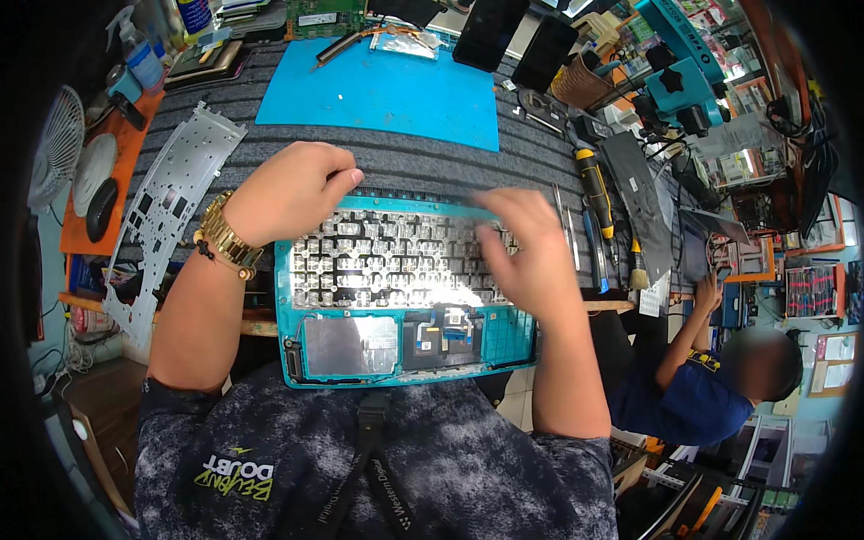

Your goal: The person removes a keyboard from a laptop top-case by peeling back a silver shield and lifting the keyboard out, then brushes the interior with a yellow tool, uses a blue tool to blow air, and places a new keyboard into the assembly.

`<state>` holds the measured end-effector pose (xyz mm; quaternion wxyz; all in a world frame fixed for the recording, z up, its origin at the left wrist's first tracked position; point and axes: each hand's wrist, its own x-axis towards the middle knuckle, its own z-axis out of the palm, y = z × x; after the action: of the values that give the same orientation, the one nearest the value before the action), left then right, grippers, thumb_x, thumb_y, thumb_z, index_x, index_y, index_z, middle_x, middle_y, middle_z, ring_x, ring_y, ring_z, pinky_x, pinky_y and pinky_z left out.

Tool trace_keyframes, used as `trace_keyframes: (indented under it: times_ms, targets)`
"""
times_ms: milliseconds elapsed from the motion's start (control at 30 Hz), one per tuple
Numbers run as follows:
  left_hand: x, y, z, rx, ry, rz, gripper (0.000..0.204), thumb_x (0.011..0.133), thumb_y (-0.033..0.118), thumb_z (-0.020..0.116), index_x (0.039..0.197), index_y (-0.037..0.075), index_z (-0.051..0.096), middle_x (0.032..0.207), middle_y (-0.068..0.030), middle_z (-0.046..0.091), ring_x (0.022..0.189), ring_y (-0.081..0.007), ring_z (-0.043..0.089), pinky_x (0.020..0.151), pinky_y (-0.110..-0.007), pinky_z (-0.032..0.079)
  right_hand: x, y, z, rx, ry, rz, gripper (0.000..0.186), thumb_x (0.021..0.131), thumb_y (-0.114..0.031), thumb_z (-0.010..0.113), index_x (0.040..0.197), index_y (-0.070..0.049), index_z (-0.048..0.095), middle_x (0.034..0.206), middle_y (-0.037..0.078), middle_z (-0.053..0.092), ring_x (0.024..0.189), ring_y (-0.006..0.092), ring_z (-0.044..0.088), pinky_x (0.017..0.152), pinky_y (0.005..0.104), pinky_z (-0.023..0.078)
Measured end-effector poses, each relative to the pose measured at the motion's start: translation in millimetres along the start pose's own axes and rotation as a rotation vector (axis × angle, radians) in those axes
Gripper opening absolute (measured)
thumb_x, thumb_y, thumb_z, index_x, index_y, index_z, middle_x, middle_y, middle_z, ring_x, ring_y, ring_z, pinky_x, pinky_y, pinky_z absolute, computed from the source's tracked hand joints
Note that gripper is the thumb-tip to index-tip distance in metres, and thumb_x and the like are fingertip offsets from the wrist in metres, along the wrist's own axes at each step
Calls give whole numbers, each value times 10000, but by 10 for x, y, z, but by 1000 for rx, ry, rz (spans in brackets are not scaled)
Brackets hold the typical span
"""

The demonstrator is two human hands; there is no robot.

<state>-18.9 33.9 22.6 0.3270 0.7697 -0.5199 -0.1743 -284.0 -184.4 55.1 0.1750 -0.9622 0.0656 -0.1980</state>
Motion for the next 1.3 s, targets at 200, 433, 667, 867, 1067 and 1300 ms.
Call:
trace_keyframes:
  times_ms: [200, 433, 667, 867, 1067, 1300]
  targets:
    - [23, 29, -54, 119, -72, -4, 441, 1168, 286, 587, 947, -48, 771, 956, -299, 771, 969, -522, 746, 935, -611, 584, 30, -224, 198, -33, 0, -45, 423, 926, -39, 817, 1343, 1, 766, 1310, 195, 774, 1171, 429, 718, 1038, 516, 581]
    - [24, 4, -95, 118, -144, 27, 499, 1194, 314, 553, 953, -70, 763, 952, -318, 760, 971, -531, 743, 924, -621, 580, -19, -229, 219, -46, 13, -51, 403, 913, -34, 826, 1312, 5, 780, 1239, 182, 790, 1137, 418, 725, 1006, 507, 590]
    - [18, 7, -122, 15, -183, 6, 507, 1216, 351, 566, 953, -65, 690, 874, -271, 693, 831, -463, 672, 815, -555, 545, 4, -351, 227, -26, 32, -53, 381, 899, -23, 833, 1278, -4, 797, 1208, 163, 794, 1074, 392, 715, 968, 489, 586]
    - [14, -34, -155, -17, -237, 7, 512, 1224, 382, 557, 990, -55, 686, 897, -240, 688, 858, -414, 677, 842, -533, 551, 42, -409, 285, 7, 29, -59, 360, 892, -14, 839, 1249, -20, 799, 1177, 150, 782, 1053, 385, 697, 954, 480, 578]
    - [2, -29, -162, -26, -260, 14, 509, 1230, 392, 545, 999, -40, 687, 895, -221, 680, 876, -401, 678, 852, -526, 552, 134, -419, 276, 35, -9, -18, 254, 896, -12, 837, 1141, -26, 774, 1057, 136, 713, 994, 375, 659, 890, 472, 545]
    - [2, 7, -175, -3, -265, 3, 547, 1211, 347, 515, 966, -76, 761, 909, -298, 756, 944, -491, 755, 909, -571, 589, 220, -468, 296, 67, -115, 103, 183, 934, -90, 857, 1058, -28, 738, 1006, 129, 670, 1000, 371, 643, 911, 473, 511]
